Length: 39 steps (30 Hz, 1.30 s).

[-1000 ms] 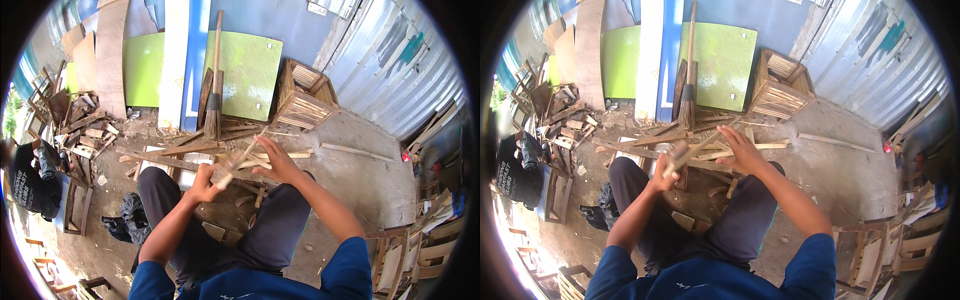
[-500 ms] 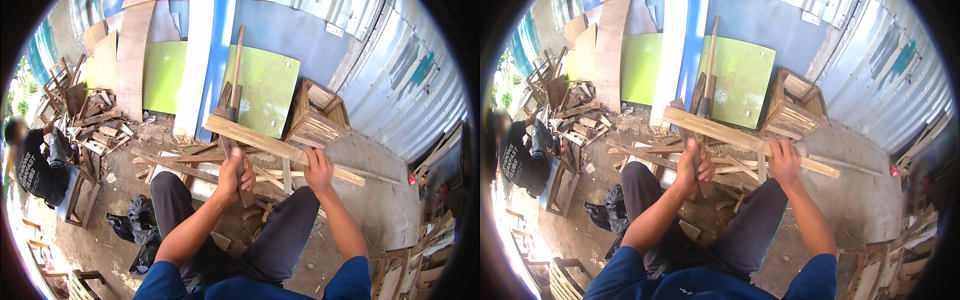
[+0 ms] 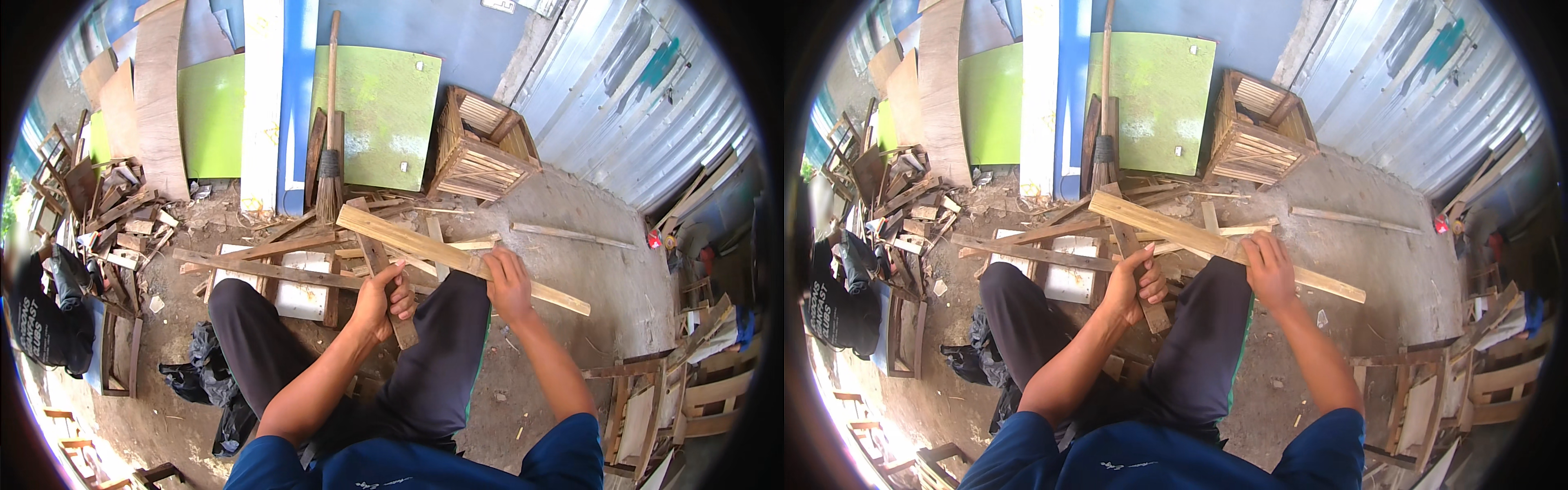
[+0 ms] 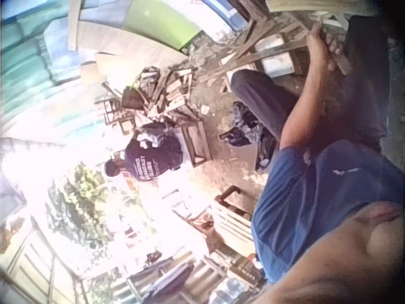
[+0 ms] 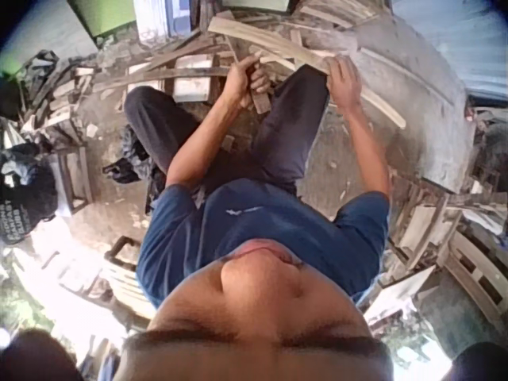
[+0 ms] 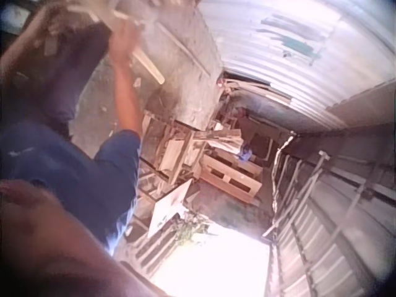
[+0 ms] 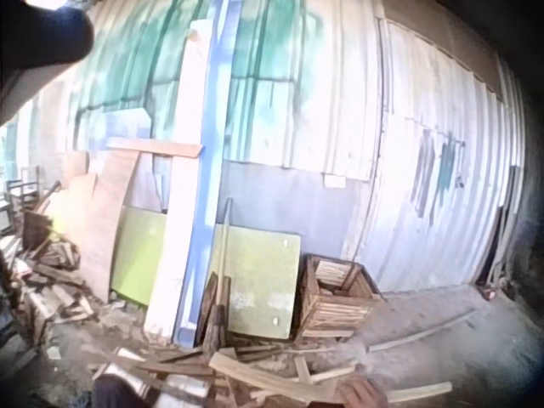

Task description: The person sits on the floor and uses a hammer to repeatedly strike and break wooden planks into smaller pieces. The person handles the wood pieces by hand, repositioning them between strikes.

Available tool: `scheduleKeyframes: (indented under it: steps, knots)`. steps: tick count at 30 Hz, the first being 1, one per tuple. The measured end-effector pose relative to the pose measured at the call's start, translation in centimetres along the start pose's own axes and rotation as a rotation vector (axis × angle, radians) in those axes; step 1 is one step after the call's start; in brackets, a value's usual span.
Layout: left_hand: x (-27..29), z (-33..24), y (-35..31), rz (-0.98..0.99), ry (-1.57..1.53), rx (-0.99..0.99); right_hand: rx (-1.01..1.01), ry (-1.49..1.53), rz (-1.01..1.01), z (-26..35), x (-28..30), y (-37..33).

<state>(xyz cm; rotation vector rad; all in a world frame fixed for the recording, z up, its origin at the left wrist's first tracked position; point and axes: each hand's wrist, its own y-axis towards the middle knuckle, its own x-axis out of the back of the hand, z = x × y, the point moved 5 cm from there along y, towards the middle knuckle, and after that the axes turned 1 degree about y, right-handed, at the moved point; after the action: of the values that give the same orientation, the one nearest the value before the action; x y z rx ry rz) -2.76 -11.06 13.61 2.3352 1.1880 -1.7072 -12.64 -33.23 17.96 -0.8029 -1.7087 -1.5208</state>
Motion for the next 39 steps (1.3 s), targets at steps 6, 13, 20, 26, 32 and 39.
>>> scheduleKeyframes:
  steps: [6, 13, 20, 26, 32, 39]
  knots:
    - [-0.8, 1.9, 0.6, 0.01, -0.112, 0.056, -0.117, 0.035, 0.045, 1.3, -1.8, -0.4]
    - [-2.7, 3.7, 1.0, -0.011, -0.143, 0.069, -0.143, -0.007, 0.076, 1.9, -2.9, 1.8]
    - [-2.2, 3.5, 0.3, -0.108, -0.036, 0.029, -0.256, 0.064, 0.186, 2.4, -5.5, 2.5]
    - [-1.4, 2.9, 0.4, -0.255, 0.079, -0.035, -0.229, 0.087, 0.195, 2.3, -6.6, 2.4]
    - [-0.8, 2.9, 1.4, -0.291, 0.165, -0.053, -0.244, 0.129, 0.251, 1.6, -7.6, 2.3]
    - [0.0, 3.1, 2.1, -0.305, 0.287, -0.085, -0.243, 0.14, 0.243, 1.1, -7.8, 2.0]
